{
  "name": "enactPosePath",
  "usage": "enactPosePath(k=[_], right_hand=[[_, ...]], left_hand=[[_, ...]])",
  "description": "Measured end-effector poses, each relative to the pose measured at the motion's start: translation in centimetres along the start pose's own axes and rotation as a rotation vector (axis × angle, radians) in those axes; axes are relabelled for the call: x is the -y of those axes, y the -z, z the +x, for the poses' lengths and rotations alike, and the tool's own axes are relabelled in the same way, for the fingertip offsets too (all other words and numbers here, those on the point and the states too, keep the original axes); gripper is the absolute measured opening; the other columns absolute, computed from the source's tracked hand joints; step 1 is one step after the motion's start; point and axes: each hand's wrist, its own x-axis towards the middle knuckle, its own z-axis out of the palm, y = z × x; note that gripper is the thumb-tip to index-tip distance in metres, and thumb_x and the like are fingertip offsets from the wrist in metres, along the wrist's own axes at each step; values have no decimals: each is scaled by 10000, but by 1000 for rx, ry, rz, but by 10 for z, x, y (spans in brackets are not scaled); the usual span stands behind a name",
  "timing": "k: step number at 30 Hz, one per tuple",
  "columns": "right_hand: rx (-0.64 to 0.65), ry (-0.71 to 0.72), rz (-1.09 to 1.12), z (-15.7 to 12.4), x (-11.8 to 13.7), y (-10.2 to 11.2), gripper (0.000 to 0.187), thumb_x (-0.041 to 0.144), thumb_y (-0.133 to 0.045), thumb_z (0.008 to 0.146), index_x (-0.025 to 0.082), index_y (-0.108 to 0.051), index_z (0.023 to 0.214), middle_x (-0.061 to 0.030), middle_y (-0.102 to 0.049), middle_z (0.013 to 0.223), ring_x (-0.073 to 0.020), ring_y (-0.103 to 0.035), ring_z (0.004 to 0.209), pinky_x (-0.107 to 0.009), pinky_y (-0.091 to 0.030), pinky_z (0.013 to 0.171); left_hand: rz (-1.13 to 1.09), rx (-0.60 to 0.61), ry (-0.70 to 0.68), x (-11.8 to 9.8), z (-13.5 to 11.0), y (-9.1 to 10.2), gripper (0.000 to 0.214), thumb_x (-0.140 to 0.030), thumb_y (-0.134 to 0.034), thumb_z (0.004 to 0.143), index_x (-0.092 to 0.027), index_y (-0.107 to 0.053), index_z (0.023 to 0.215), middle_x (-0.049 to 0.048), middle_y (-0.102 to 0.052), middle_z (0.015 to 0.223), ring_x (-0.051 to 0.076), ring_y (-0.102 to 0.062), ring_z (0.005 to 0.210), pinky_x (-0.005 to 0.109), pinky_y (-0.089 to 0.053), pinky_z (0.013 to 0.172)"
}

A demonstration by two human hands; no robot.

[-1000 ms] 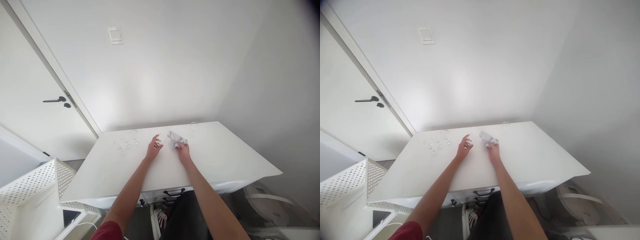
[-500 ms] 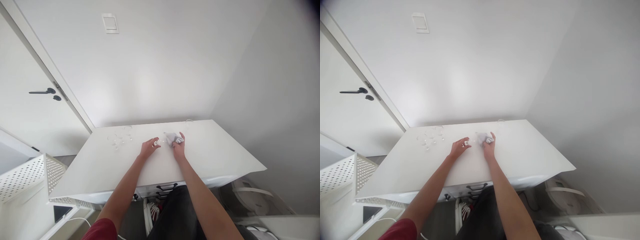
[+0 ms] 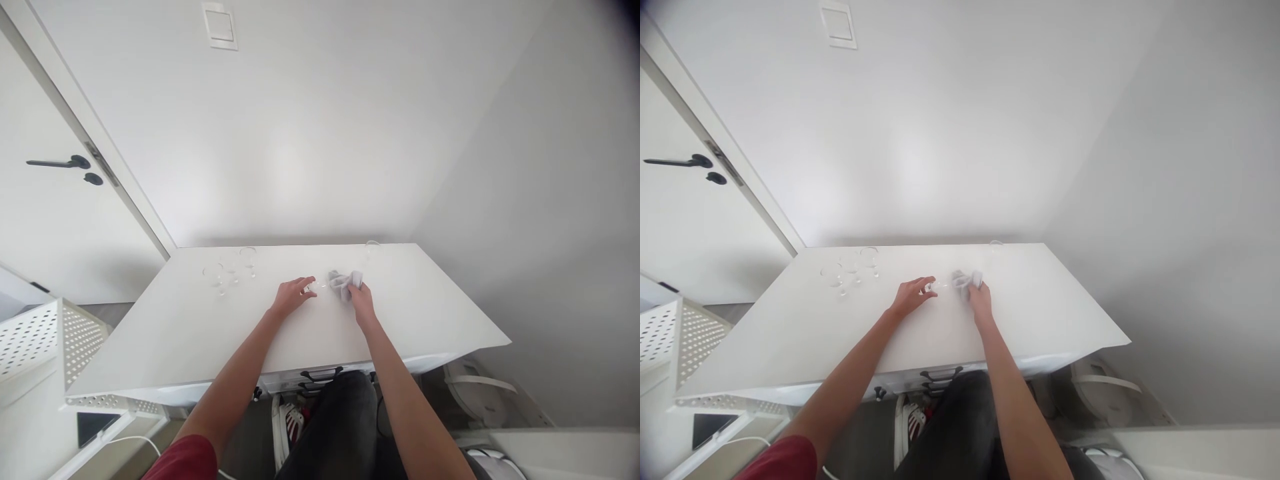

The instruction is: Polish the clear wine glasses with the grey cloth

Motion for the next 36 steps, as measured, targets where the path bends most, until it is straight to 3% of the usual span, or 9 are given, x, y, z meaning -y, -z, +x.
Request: enactPosePath(k=[3, 8, 14, 18, 21, 25, 31, 33, 36], right_hand=[[-4, -72, 44, -1, 1, 4, 172, 328, -637, 673, 187, -682, 760, -53, -706, 793, -233, -630, 788, -299, -455, 629], [83, -48, 226, -8, 13, 4, 359, 452, -675, 750, 194, -731, 993, -85, -738, 1014, -260, -669, 925, -337, -522, 737], [352, 141, 12, -19, 21, 5, 349, 414, -685, 800, 204, -688, 1079, -51, -718, 986, -252, -635, 938, -369, -498, 847], [518, 196, -183, -27, 25, 10, 755, 302, -694, 782, 279, -433, 1490, 2, -665, 928, -214, -616, 839, -397, -497, 866], [654, 286, -235, -28, 26, 12, 988, 287, -734, 762, 326, -238, 1615, -1, -650, 999, -223, -624, 917, -440, -476, 966], [569, 329, -102, -25, 19, 5, 788, 357, -772, 758, 335, -487, 1493, -34, -639, 1202, -254, -590, 1102, -444, -440, 1052], [214, 108, 343, -24, -8, -20, 686, 469, -824, 728, 253, -571, 1327, -36, -637, 1001, -218, -621, 900, -393, -540, 852], [224, 74, 410, -27, -14, -24, 697, 488, -804, 756, 269, -537, 1362, -44, -639, 1034, -220, -637, 925, -400, -547, 859], [385, 239, 188, -33, -16, -24, 721, 401, -806, 757, 304, -537, 1418, -57, -646, 1189, -249, -628, 1074, -427, -497, 996]], left_hand=[[1, 18, -17, -1, 0, 0, 340, -366, -740, 853, -366, -706, 1191, -11, -766, 1059, 158, -675, 753, 280, -477, 751], [7, 37, -61, -1, 1, -3, 338, -364, -733, 862, -384, -704, 1198, -26, -761, 1004, 148, -668, 726, 263, -453, 721], [-23, 8, -69, 1, 1, -6, 329, -374, -758, 840, -374, -722, 1167, -10, -762, 993, 150, -664, 722, 254, -448, 706], [-30, 47, -168, 1, 0, -7, 270, -409, -725, 872, -353, -742, 1136, 25, -770, 1048, 160, -686, 768, 257, -451, 722], [-21, 92, -272, 0, -1, -9, 245, -422, -702, 894, -333, -752, 1117, 41, -774, 1070, 165, -702, 793, 258, -452, 722], [8, -21, -302, -2, 1, -11, 289, -460, -735, 864, -298, -737, 1104, 29, -782, 995, 161, -695, 754, 265, -460, 698], [-32, -209, -306, -5, 2, -9, 180, -414, -631, 939, -235, -644, 949, 34, -700, 906, 144, -618, 757, 265, -434, 660], [-130, -243, -236, -5, 2, -10, 201, -380, -537, 988, -217, -561, 874, 28, -624, 852, 128, -540, 688, 261, -399, 621], [-294, -307, -26, -4, 2, -11, 300, -372, -418, 1033, -219, -392, 776, -21, -432, 689, 121, -371, 593, 269, -323, 577]])
